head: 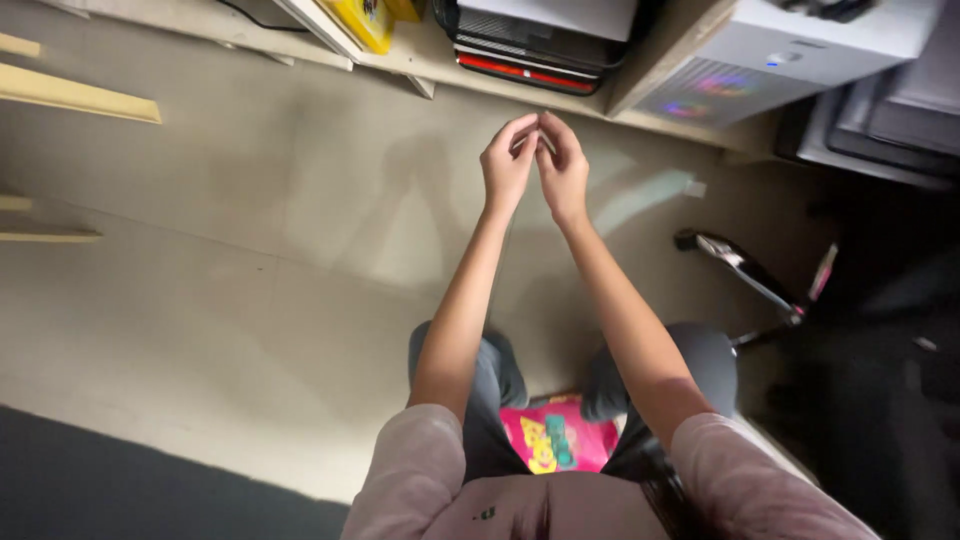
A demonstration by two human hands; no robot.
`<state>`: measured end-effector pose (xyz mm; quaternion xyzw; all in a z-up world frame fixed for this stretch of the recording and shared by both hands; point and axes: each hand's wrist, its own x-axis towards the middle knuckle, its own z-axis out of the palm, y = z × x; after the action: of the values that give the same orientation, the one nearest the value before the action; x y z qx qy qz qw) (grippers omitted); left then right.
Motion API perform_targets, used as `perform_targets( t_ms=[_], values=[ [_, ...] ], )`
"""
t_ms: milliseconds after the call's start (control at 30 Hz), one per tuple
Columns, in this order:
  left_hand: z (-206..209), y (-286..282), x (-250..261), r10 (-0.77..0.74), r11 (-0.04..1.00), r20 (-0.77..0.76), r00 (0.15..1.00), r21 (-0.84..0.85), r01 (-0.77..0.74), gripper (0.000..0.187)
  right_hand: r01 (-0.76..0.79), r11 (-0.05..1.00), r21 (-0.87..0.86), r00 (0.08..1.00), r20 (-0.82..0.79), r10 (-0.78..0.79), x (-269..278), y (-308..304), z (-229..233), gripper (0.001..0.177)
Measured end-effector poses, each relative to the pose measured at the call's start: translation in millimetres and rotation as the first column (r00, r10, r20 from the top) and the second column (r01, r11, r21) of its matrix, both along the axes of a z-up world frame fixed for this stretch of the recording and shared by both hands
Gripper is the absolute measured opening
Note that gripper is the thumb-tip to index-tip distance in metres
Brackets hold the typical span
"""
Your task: The person opens a cardboard box and several plastic packages by hand and using scissors and a utility knife, then takes out items including clear plastic bags and a duster.
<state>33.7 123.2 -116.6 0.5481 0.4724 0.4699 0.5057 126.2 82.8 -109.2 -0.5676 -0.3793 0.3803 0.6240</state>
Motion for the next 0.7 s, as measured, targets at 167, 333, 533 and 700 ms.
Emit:
perform_targets(
  t_ms=[167, 333, 533, 700],
  values=[
    [117.5, -56.1, -11.3, -0.113, 0.993, -0.1, 0.989, 0.011, 0.115, 0.028, -0.037, 0.996, -0.079, 0.997, 0.06, 0.041, 4.4, -67.7, 104.0, 0.042],
    [256.1, -102.6, -12.7, -0.243, 0.969, -0.163, 0.956, 0.014, 0.249, 0.036, -0.053, 0.995, -0.083, 0.988, 0.139, 0.064, 15.0, -125.2, 238.5, 0.055],
    [400.7, -152.3, -8.9, -0.419, 0.898, -0.193, 0.887, 0.059, 0.436, 0.04, -0.005, 0.994, -0.11, 0.979, 0.2, 0.027, 23.0, -194.7, 403.6, 0.06],
    [487.9, -192.1, 6.4, -0.609, 0.753, -0.275, 0.744, 0.094, 0.652, 0.044, 0.158, 0.983, -0.097, 0.923, 0.367, -0.112, 32.5, -261.3, 495.9, 0.062]
  ],
)
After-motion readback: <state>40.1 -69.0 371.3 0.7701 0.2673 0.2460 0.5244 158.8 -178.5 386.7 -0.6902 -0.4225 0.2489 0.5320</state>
